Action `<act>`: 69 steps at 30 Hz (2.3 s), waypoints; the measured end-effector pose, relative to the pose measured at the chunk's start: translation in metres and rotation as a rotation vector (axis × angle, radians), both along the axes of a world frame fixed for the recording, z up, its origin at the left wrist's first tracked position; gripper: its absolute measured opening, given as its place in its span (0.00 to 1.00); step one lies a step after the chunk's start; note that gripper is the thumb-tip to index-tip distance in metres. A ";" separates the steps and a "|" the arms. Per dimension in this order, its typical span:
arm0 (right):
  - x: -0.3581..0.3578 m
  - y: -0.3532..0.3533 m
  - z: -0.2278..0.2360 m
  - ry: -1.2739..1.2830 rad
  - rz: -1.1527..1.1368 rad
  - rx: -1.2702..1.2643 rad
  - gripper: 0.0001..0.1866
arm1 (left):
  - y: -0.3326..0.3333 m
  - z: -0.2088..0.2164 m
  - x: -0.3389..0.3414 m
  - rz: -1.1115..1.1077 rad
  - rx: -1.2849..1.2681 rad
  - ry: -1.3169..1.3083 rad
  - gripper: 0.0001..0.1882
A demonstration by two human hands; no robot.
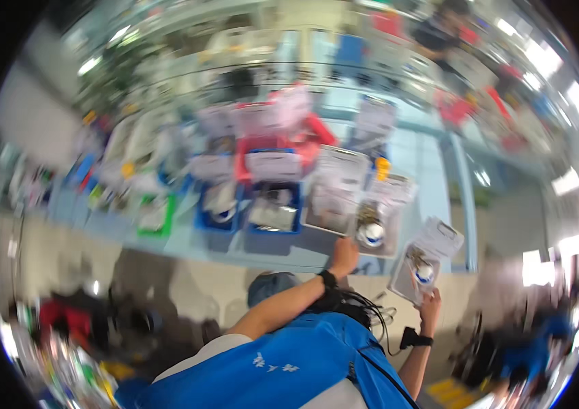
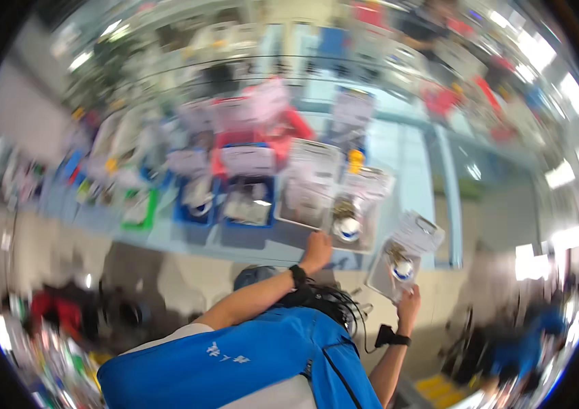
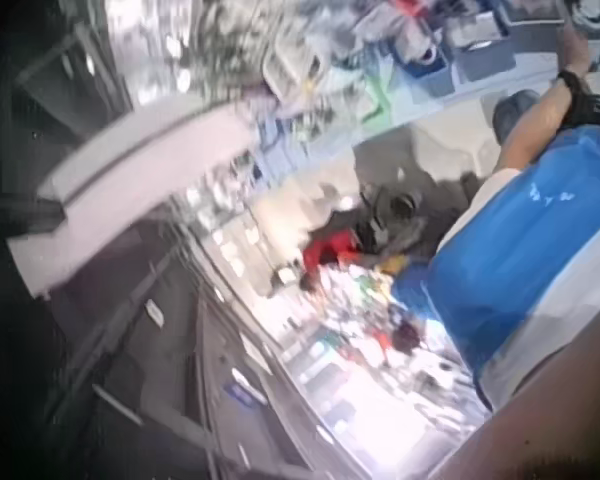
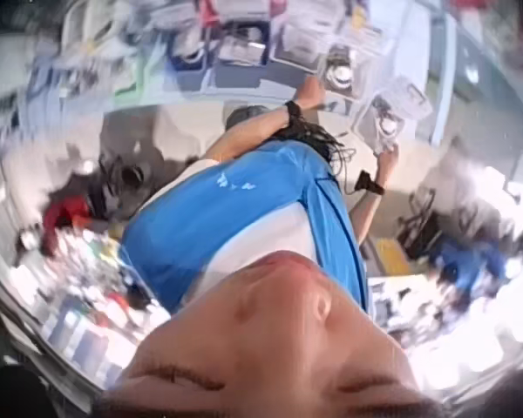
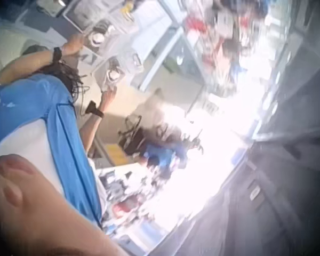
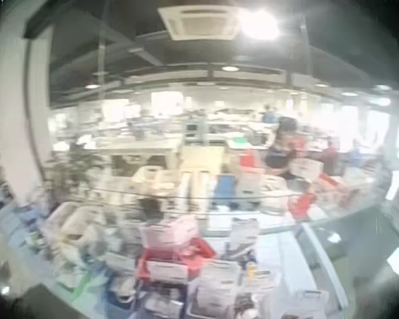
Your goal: The person is sorting and organizing various medical or personal care products into labeled bins on a workbench in a manufacturing or assembly facility.
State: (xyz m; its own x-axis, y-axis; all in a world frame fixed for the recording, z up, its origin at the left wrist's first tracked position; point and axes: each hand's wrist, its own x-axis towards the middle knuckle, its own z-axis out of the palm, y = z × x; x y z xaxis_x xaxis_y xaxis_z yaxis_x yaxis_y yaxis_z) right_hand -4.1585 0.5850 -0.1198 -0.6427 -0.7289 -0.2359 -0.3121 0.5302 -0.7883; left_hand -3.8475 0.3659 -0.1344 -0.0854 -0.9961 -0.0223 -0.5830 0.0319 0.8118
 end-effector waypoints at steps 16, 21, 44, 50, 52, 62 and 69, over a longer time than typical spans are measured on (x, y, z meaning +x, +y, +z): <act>-0.010 -0.154 0.021 0.595 0.135 -0.263 0.21 | 0.143 0.070 0.214 0.199 0.656 0.844 0.20; 0.186 -0.162 0.092 0.214 0.544 -0.322 0.13 | 0.244 -0.004 0.370 0.320 0.395 1.037 0.18; 1.247 -0.131 0.037 0.018 2.496 0.042 0.16 | 0.448 0.032 0.948 1.197 0.564 0.734 0.19; 1.515 -0.143 0.093 -0.010 2.633 -0.100 0.15 | 0.440 0.094 1.141 1.520 0.397 0.798 0.17; 1.592 -0.146 0.113 -0.105 2.626 -0.158 0.14 | 0.437 0.105 1.199 1.538 0.317 0.898 0.18; 1.895 -0.187 0.074 0.209 2.444 -0.067 0.17 | 0.395 0.016 1.614 1.018 0.495 0.641 0.20; 2.124 -0.207 0.126 -0.080 2.290 0.236 0.20 | 0.322 0.097 1.936 0.898 0.381 0.552 0.27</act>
